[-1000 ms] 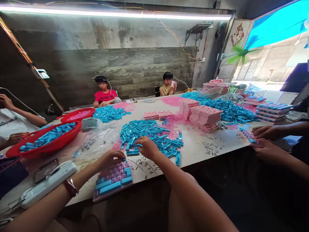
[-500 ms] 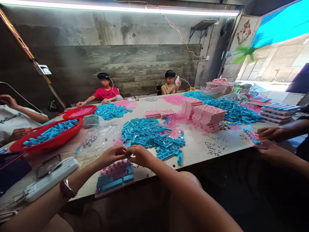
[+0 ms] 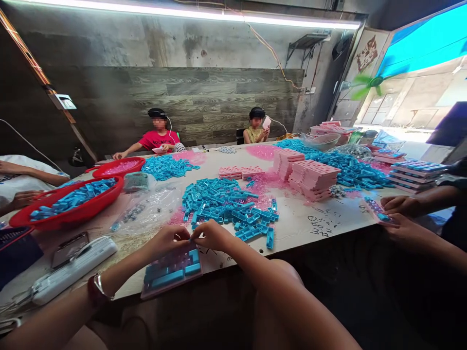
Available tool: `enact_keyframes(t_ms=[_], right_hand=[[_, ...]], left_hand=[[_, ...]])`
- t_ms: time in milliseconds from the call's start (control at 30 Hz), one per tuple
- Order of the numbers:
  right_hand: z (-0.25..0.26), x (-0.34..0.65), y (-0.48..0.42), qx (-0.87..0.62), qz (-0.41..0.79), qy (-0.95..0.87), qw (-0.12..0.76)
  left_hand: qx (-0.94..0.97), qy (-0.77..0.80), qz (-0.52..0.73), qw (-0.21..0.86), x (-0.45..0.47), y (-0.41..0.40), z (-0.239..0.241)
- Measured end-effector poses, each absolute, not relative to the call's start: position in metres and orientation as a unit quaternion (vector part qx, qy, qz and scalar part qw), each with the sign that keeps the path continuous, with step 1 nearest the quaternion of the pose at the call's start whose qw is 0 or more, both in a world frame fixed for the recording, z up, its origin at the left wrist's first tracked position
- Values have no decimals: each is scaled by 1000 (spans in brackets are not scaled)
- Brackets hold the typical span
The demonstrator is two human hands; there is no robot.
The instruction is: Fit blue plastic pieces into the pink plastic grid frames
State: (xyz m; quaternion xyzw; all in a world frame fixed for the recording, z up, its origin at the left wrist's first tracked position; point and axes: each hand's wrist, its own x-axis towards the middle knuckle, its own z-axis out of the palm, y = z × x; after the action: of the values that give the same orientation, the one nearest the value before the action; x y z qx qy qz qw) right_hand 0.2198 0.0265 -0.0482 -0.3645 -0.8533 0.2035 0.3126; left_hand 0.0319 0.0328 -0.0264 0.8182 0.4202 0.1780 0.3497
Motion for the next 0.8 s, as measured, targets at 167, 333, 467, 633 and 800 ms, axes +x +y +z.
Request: enact_keyframes(t_ms=[167,333,467,633,800], right_hand=[[-51,221,24,-293,162,-879,338],[-60,212,6,-351,56,-866,351],[-72,203,-1,-394,-6,-842,369],[-74,202,0,-400,-40,-845,351],[-71,204,-1,-411,-57,-845,336]], left_hand=[[815,423,192,346,32,34,-30],[797,428,232,357,30,34,-38],[786,424,255,372,28,36,-45],[788,415,239,386,27,40,-45],[796,408,234,380,28,41,-42]])
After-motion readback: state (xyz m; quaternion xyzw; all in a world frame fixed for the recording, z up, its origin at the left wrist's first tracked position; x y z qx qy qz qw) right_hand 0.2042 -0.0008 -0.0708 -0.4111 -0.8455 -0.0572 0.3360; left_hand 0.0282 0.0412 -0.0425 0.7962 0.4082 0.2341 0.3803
